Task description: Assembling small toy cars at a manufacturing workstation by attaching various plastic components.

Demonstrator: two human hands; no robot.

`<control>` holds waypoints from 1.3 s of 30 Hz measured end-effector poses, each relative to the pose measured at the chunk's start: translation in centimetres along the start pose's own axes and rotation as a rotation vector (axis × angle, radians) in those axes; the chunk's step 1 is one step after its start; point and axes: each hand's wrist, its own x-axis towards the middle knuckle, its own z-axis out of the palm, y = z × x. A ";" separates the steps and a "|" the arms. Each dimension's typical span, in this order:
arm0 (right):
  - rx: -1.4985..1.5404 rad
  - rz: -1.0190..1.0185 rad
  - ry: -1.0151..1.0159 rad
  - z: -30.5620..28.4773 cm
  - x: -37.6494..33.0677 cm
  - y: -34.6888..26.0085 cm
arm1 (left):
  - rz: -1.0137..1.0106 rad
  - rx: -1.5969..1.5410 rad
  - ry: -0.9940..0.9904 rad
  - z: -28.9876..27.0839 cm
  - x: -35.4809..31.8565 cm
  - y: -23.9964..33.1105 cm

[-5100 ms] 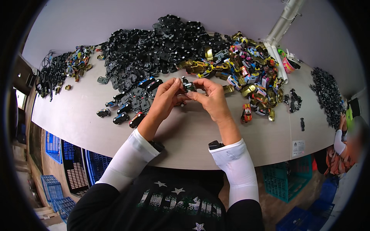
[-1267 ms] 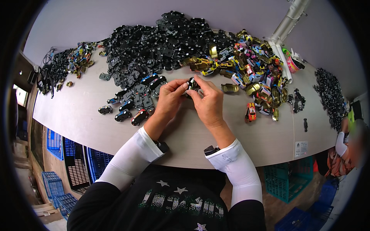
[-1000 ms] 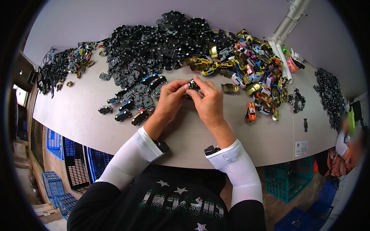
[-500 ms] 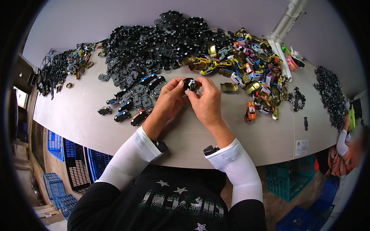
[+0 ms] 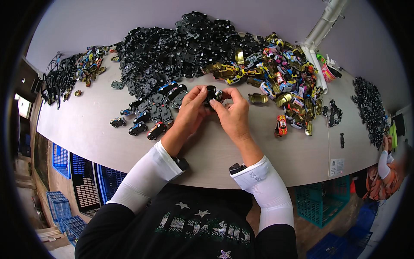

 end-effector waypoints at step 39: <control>-0.240 -0.212 0.067 0.6 -0.1 0.7 | 0.096 0.169 -0.106 -0.7 0.5 -1.2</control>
